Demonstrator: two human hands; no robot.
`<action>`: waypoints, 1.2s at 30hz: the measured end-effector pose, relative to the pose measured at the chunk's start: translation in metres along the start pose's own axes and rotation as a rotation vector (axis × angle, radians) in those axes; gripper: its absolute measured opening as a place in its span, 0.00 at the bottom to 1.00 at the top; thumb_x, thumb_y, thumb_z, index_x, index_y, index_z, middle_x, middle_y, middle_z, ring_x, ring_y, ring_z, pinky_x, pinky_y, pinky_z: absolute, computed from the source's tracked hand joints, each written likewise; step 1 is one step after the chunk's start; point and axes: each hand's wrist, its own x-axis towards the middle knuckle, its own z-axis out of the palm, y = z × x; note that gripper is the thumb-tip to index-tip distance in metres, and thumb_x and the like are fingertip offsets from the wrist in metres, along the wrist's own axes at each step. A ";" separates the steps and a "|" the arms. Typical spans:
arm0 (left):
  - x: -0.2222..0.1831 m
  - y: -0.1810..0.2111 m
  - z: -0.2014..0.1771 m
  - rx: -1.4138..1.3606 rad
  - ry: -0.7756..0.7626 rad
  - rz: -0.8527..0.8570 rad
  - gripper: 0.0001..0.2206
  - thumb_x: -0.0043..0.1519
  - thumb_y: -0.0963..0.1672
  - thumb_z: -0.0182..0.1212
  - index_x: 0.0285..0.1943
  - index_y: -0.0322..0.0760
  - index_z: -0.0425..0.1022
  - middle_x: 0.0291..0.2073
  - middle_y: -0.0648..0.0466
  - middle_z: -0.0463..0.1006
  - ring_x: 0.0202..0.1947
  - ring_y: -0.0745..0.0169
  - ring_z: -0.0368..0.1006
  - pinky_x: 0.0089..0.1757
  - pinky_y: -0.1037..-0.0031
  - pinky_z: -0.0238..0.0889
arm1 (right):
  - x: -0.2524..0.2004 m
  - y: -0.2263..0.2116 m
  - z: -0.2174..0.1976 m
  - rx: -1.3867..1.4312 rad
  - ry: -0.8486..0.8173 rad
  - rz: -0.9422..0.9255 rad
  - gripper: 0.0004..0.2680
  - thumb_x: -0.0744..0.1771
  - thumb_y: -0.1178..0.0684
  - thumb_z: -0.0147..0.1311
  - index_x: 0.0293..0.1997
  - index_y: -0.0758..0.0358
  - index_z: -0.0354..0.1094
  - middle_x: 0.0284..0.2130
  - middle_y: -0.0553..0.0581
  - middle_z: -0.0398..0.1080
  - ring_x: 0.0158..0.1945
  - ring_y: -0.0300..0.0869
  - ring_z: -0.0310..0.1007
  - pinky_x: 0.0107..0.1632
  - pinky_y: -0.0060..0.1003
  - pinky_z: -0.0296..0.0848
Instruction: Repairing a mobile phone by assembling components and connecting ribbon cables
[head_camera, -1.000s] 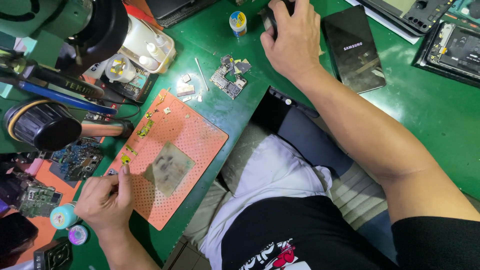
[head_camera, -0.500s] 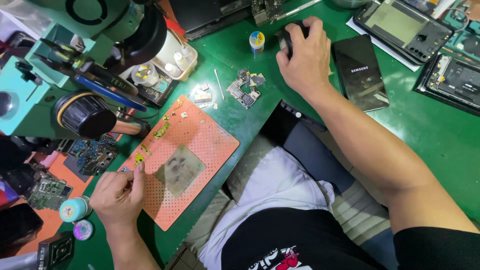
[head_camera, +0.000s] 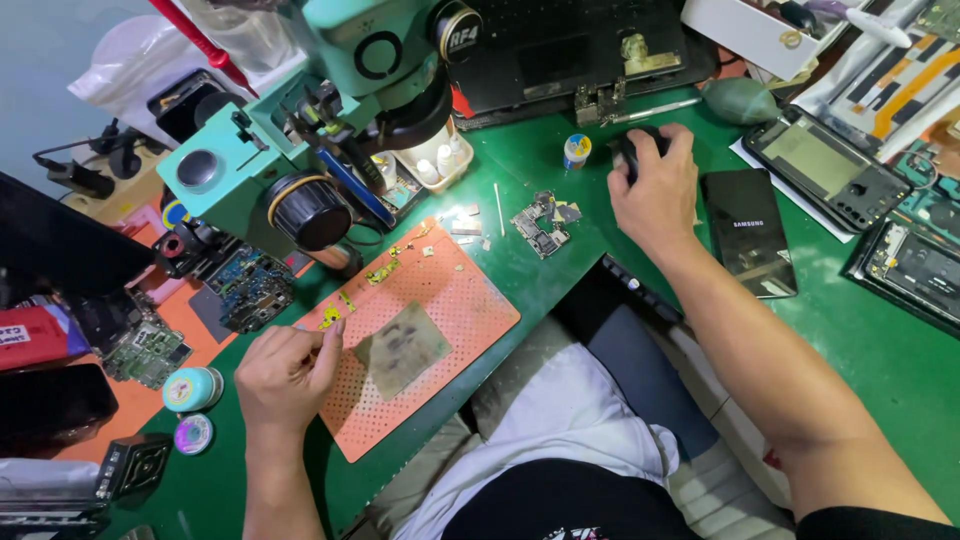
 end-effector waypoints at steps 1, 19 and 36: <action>0.000 0.000 -0.001 0.002 0.004 0.001 0.15 0.53 0.39 0.60 0.13 0.34 0.63 0.12 0.54 0.63 0.14 0.63 0.56 0.24 0.75 0.52 | 0.000 0.000 0.000 0.002 0.004 -0.003 0.12 0.60 0.56 0.48 0.45 0.65 0.62 0.40 0.68 0.53 0.38 0.60 0.59 0.35 0.54 0.62; 0.001 0.003 0.000 0.004 -0.014 -0.003 0.19 0.53 0.39 0.61 0.12 0.33 0.56 0.10 0.53 0.56 0.14 0.62 0.50 0.21 0.75 0.48 | 0.002 -0.001 -0.002 0.039 -0.048 0.060 0.12 0.61 0.56 0.47 0.47 0.67 0.61 0.42 0.69 0.52 0.38 0.61 0.60 0.36 0.53 0.62; 0.001 0.002 0.000 0.009 -0.011 -0.004 0.16 0.52 0.39 0.61 0.12 0.34 0.61 0.11 0.54 0.62 0.14 0.64 0.55 0.22 0.76 0.50 | 0.002 0.000 0.000 0.039 -0.059 0.047 0.12 0.63 0.56 0.46 0.49 0.67 0.60 0.44 0.70 0.50 0.39 0.62 0.59 0.37 0.53 0.63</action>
